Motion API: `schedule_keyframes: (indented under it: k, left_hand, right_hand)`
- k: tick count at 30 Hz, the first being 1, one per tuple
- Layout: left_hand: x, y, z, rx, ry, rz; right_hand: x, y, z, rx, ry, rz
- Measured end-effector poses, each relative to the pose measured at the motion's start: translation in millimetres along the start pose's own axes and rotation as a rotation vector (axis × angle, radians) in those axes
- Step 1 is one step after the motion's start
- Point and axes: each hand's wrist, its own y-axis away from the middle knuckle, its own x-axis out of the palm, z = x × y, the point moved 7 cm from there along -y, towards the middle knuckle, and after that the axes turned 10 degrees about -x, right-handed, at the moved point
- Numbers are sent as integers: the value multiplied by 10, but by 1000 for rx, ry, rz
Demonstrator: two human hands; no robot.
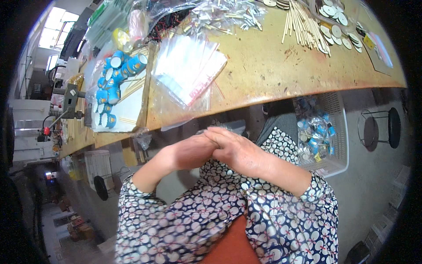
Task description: The person repeatedly picks up small round wooden discs and thin wooden sticks from a table and places them into small clear plastic bags. The person seals each bag and sets it aside, continuing the process with additional discs and sticks.
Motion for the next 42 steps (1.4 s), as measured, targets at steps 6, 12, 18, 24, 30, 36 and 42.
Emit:
schedule_keyframes:
  k: [6,12,18,24,30,36,42]
  left_hand:
    - [366,-369,175,21,-302,-162]
    - [263,-345,19,87,-259,508]
    - [-2492,-72,845,-290,-10,-855]
    - [-3195,-135,2999,-913,-432,-939]
    - [-3283,-257,2878,-872,-393,-1150]
    - [-3263,161,3169,-573,960,-907]
    - [-2979,552,2665,-400,1244,-950]
  right_hand:
    - [75,180,-207,165,-12,-12]
    - [-35,409,-253,75,50,56]
    - [-369,587,-286,150,92,-157]
    - [-405,663,-280,194,166,-199]
    - [-435,716,-275,192,171,-253]
    - [-529,653,-248,197,188,-261]
    - [-486,546,-187,168,230,-235]
